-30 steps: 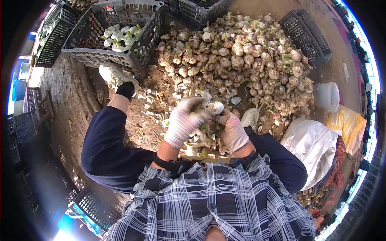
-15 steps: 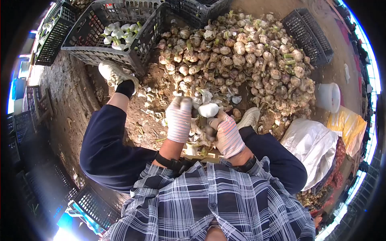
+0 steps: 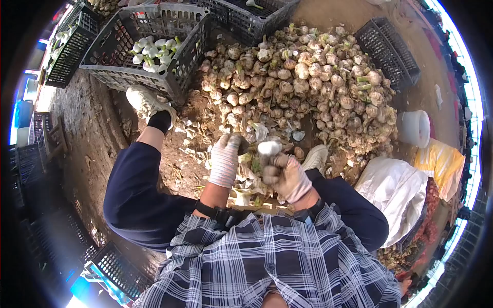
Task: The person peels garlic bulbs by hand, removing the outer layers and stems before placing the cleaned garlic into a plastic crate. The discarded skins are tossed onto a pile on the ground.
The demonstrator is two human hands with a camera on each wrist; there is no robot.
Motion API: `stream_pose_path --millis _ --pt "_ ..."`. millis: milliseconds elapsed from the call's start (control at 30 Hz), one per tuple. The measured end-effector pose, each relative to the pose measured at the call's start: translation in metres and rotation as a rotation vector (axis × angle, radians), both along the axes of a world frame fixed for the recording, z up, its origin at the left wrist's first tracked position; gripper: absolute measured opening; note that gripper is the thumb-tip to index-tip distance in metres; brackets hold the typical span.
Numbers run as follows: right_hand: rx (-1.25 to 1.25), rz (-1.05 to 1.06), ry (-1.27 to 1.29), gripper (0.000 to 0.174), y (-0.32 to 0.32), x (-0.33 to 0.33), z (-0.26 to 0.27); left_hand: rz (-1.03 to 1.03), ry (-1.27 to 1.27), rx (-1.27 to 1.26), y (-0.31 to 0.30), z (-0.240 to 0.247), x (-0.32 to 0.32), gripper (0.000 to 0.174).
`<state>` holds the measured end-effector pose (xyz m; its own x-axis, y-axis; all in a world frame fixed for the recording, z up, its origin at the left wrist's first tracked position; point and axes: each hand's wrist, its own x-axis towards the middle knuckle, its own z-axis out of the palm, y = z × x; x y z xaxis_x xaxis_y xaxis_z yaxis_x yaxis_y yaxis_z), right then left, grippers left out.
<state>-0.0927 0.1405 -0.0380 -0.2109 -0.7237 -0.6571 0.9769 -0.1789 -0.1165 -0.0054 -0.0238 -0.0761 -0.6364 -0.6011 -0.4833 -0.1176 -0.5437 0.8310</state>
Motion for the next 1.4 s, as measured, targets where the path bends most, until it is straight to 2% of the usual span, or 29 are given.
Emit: stream_pose_path --millis 33,67,100,133,200,233,300,367,433,500,567,633,667,700,767,867,967,1000,1100,1133,1167,1200,1233,1267,1300,1400 --pt "0.081 -0.044 0.059 0.041 -0.013 -0.013 0.006 0.106 -0.04 0.107 -0.001 0.001 -0.002 0.029" --pt "0.2 -0.132 -0.029 0.044 -0.028 -0.033 0.012 0.125 -0.065 0.126 -0.002 -0.005 -0.003 0.032" --pt "0.066 -0.179 0.105 0.044 -0.048 -0.055 0.025 0.101 -0.069 0.107 -0.002 -0.011 -0.003 0.03" --pt "-0.257 -0.307 0.057 0.042 -0.074 -0.08 0.042 0.079 -0.072 0.094 -0.001 -0.017 -0.004 0.028" --pt "-0.441 -0.176 0.419 0.045 -0.112 -0.132 0.073 0.024 -0.088 0.039 -0.003 -0.021 -0.007 0.027" --pt "-0.41 -0.148 0.69 0.05 -0.126 -0.155 0.08 0.016 -0.059 0.053 -0.002 -0.014 -0.008 0.026" --pt "-0.042 -0.166 1.074 0.062 -0.133 -0.174 0.064 0.021 -0.115 0.043 -0.003 -0.023 -0.01 0.025" --pt "0.406 0.194 1.143 0.061 -0.116 -0.18 0.042 0.031 -0.142 0.059 -0.007 -0.012 -0.015 0.024" --pt "0.883 0.907 1.635 0.051 -0.082 -0.18 -0.008 0.038 -0.028 0.141 -0.01 -0.03 -0.01 0.023" --pt "0.946 1.398 1.602 0.041 -0.034 -0.172 -0.072 0.073 -0.146 0.128 -0.006 -0.008 -0.016 0.02" --pt "1.099 1.772 1.401 0.042 0.007 -0.161 -0.129 0.013 -0.167 0.136 -0.006 -0.02 -0.012 0.022" --pt "0.903 1.963 1.391 0.038 0.038 -0.144 -0.149 -0.021 -0.192 0.127 -0.004 -0.024 -0.012 0.024" --pt "0.826 1.971 1.497 0.037 0.058 -0.133 -0.166 -0.023 -0.205 0.118 -0.003 -0.023 -0.013 0.024" --pt "0.906 1.875 1.579 0.035 0.06 -0.117 -0.159 -0.026 -0.217 0.108 -0.002 -0.022 -0.015 0.025" --pt "1.045 1.905 1.59 0.036 0.056 -0.104 -0.167 -0.034 -0.266 0.115 -0.002 -0.023 -0.018 0.026" --pt "0.974 1.848 1.63 0.036 0.062 -0.103 -0.147 -0.104 -0.271 0.075 0.0 -0.034 -0.016 0.027" --pt "0.918 1.509 1.519 0.036 0.08 -0.112 -0.161 -0.306 -0.303 0.01 0.001 -0.026 -0.019 0.038" --pt "0.858 1.456 1.383 0.036 0.074 -0.116 -0.155 -0.393 -0.317 -0.013 0.004 -0.02 -0.022 0.045" --pt "0.179 0.572 0.664 0.034 0.077 -0.102 -0.101 -0.709 -0.168 -0.258 0.022 -0.015 -0.022 0.068" --pt "0.121 0.511 0.63 0.033 0.066 -0.09 -0.065 -0.842 -0.173 -0.307 0.024 0.006 -0.026 0.083" --pt "0.06 0.452 0.595 0.032 0.051 -0.072 -0.028 -0.778 -0.001 -0.293 0.035 -0.018 -0.017 0.086" --pt "0.102 0.45 0.59 0.03 0.041 -0.056 -0.007 -0.756 0.019 -0.305 0.04 -0.009 -0.015 0.086" --pt "-0.039 0.396 0.664 0.032 0.039 -0.043 -0.025 -0.735 0.038 -0.318 0.043 0.0 -0.015 0.086" --pt "0.114 0.543 1.036 0.036 0.047 -0.041 -0.036 -0.673 0.072 -0.256 0.043 -0.004 -0.015 0.08" --pt "0.284 0.678 1.404 0.041 0.045 -0.038 -0.028 -0.623 0.02 -0.303 0.036 0.017 -0.015 0.076" --pt "0.375 0.173 1.277 0.05 0.04 -0.023 0.004 -0.472 -0.146 -0.853 0.034 0.038 -0.011 0.08"
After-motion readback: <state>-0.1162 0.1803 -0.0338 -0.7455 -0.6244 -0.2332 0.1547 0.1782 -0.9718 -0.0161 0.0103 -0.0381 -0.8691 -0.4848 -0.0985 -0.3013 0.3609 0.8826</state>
